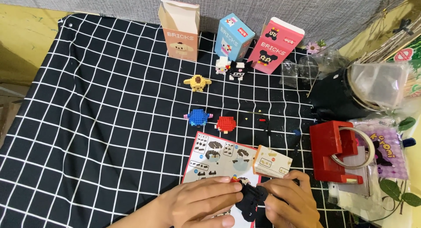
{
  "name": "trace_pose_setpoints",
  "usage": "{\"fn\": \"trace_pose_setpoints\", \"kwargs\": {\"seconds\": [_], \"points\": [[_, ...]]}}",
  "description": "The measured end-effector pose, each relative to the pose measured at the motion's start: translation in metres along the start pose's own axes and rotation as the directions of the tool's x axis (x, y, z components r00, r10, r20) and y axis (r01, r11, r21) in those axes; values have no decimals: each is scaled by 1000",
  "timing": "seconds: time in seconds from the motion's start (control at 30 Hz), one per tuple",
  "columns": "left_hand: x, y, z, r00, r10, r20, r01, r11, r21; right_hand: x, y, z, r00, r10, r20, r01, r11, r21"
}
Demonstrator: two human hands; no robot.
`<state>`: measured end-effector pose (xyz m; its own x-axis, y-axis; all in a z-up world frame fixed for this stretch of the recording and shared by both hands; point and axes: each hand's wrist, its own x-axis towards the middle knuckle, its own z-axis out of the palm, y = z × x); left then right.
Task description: The person unboxes a small toy set and follows a manual to assemble a figure from plastic building bricks by hand on a grid-patterned surface.
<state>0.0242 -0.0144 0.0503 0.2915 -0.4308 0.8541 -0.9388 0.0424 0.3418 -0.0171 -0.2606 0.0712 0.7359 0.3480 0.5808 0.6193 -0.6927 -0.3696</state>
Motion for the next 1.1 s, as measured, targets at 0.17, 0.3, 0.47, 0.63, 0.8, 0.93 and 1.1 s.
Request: {"fn": "trace_pose_setpoints", "kwargs": {"seconds": [0.17, 0.3, 0.47, 0.63, 0.8, 0.93, 1.1], "points": [[8, 4, -3, 1000, -5, 2, 5, 1000, -31, -8, 5, 2, 1000, -3, -10, 3, 1000, 27], [8, 1, -2, 998, -56, -19, 55, 997, -55, -11, 5, 4, 1000, 16, -18, -15, 1000, 21], [12, 0, -5, 997, -75, 21, 77, 995, -64, -13, 7, 5, 999, 1, -43, 1, 999, 33], [14, 0, -4, 976, -218, -8, 209, 945, -251, -14, 4, 3, 999, 23, -27, -23, 1000, 13], [15, -1, 3, 956, -284, -76, 250, 922, -296, -12, 1, 0, 1000, 21, -14, -21, 1000, 7], [16, -1, 4, 946, -312, -93, 266, 905, -331, -11, -3, -2, 999, 34, -10, -34, 999, 19], [17, -1, 6, 939, -329, -103, 273, 890, -365, -10, -2, -2, 1000, 8, -26, -9, 1000, -15]]}}
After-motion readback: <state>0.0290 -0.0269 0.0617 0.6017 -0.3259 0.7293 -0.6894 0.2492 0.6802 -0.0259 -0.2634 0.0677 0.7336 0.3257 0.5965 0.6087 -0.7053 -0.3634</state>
